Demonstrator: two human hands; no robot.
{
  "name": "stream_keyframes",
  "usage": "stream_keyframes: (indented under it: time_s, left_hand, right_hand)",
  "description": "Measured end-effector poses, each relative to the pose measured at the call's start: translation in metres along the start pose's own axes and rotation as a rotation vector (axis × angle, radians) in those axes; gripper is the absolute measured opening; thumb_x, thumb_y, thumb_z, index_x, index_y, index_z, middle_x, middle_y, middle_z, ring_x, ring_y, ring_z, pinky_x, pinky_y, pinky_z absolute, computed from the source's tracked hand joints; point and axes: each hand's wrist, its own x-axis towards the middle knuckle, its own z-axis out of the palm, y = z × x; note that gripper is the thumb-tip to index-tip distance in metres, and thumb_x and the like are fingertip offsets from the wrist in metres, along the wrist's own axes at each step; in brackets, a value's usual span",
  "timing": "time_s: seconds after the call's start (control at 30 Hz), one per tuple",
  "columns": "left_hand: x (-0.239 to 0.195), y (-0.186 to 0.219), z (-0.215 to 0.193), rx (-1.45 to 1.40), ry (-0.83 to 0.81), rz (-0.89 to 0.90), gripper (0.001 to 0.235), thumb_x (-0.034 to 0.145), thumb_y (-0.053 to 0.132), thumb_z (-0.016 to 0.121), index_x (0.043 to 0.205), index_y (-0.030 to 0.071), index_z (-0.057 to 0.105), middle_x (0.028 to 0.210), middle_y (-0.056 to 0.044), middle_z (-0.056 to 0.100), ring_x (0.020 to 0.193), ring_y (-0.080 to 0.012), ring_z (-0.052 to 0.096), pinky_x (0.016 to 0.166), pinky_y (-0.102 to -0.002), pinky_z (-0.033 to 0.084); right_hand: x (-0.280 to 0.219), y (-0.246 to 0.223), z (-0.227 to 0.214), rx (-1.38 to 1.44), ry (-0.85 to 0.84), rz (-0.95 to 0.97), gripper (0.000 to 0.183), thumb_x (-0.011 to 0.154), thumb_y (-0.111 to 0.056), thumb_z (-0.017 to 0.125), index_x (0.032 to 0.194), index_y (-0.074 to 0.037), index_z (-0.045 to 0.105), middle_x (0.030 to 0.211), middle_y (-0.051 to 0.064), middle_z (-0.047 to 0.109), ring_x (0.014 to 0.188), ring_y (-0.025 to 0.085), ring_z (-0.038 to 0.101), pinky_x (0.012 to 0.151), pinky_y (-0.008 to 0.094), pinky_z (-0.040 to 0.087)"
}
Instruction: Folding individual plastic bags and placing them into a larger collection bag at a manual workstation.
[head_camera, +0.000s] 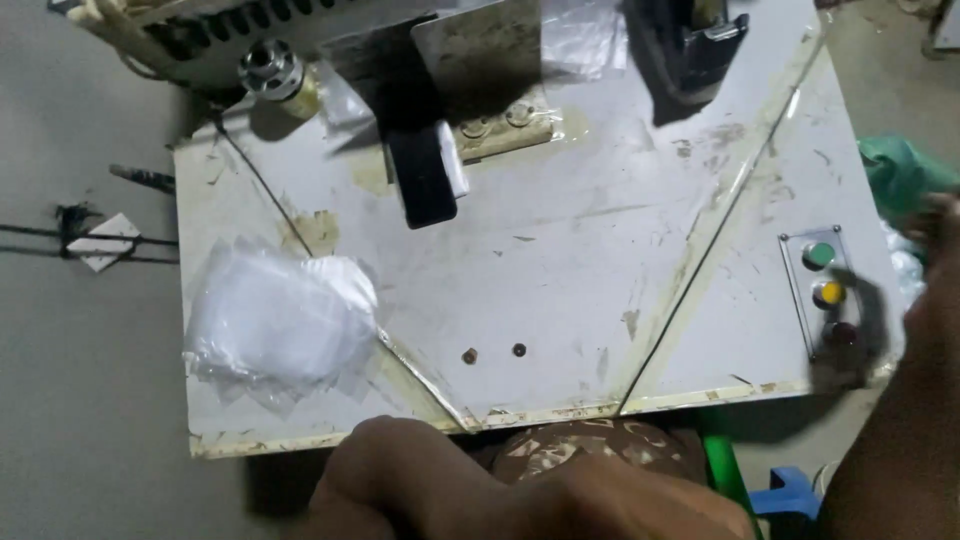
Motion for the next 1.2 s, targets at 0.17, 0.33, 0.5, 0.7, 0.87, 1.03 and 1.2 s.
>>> stream_keyframes:
  time_s: [0.17,0.33,0.5,0.7,0.87,1.03,1.2]
  left_hand:
    - [0.005,-0.030,0.011,0.024,0.049,0.050,0.014,0.104,0.025,0.066,0.114,0.016,0.073,0.099,-0.001,0.074,0.085,-0.0120,0.066,0.077,-0.026,0.053]
    - [0.060,-0.058,-0.033,0.080,0.074,0.134,0.023,0.106,0.026,0.065,0.122,0.014,0.074,0.104,-0.003,0.076,0.090,-0.0171,0.071,0.084,-0.031,0.057]
    - [0.066,-0.154,-0.088,0.422,0.291,-0.079,0.016,0.103,0.022,0.068,0.103,0.009,0.077,0.071,-0.004,0.067,0.061,-0.0131,0.058,0.054,-0.028,0.046]
    - [0.061,-0.167,-0.093,0.410,0.216,-0.215,0.022,0.105,0.023,0.065,0.111,0.004,0.076,0.073,-0.009,0.068,0.065,-0.0162,0.063,0.053,-0.031,0.048]
    - [0.066,-0.161,-0.097,0.403,0.200,-0.197,0.021,0.107,0.021,0.063,0.112,0.004,0.075,0.074,-0.009,0.069,0.066,-0.0179,0.065,0.053,-0.033,0.050]
    - [0.065,-0.174,-0.097,0.417,0.132,-0.219,0.022,0.108,0.023,0.060,0.115,0.007,0.074,0.080,-0.011,0.070,0.068,-0.0183,0.065,0.054,-0.032,0.051]
    - [0.064,-0.170,-0.096,0.437,0.129,-0.204,0.022,0.109,0.021,0.059,0.114,0.006,0.073,0.080,-0.011,0.070,0.067,-0.0181,0.065,0.052,-0.031,0.050]
  right_hand:
    - [-0.044,-0.121,0.147,0.028,-0.260,0.081,0.015,0.113,-0.001,0.059,0.128,-0.002,0.060,0.115,0.014,0.068,0.102,0.022,0.068,0.087,0.029,0.060]
    - [-0.053,-0.096,0.239,0.354,-0.498,0.034,0.026,0.105,-0.002,0.063,0.129,0.006,0.064,0.101,0.021,0.071,0.089,0.023,0.072,0.079,0.036,0.061]
    - [-0.075,-0.106,0.271,0.306,-0.376,0.087,0.016,0.102,0.001,0.063,0.116,0.003,0.070,0.091,0.018,0.071,0.086,0.024,0.071,0.078,0.036,0.059]
    - [-0.086,-0.130,0.272,0.106,-0.350,-0.009,0.015,0.100,0.004,0.064,0.111,0.001,0.074,0.087,0.020,0.072,0.083,0.026,0.071,0.074,0.039,0.058]
    - [-0.085,-0.131,0.275,0.105,-0.365,-0.008,0.017,0.100,0.006,0.062,0.112,0.004,0.074,0.087,0.022,0.072,0.085,0.027,0.070,0.076,0.041,0.057]
    - [-0.083,-0.120,0.279,0.121,-0.344,-0.021,0.016,0.101,0.007,0.062,0.111,0.003,0.074,0.086,0.022,0.071,0.084,0.025,0.069,0.075,0.041,0.057]
    - [-0.090,-0.131,0.279,0.174,-0.299,0.017,0.014,0.103,0.006,0.061,0.110,0.003,0.073,0.084,0.022,0.070,0.082,0.022,0.067,0.075,0.038,0.056]
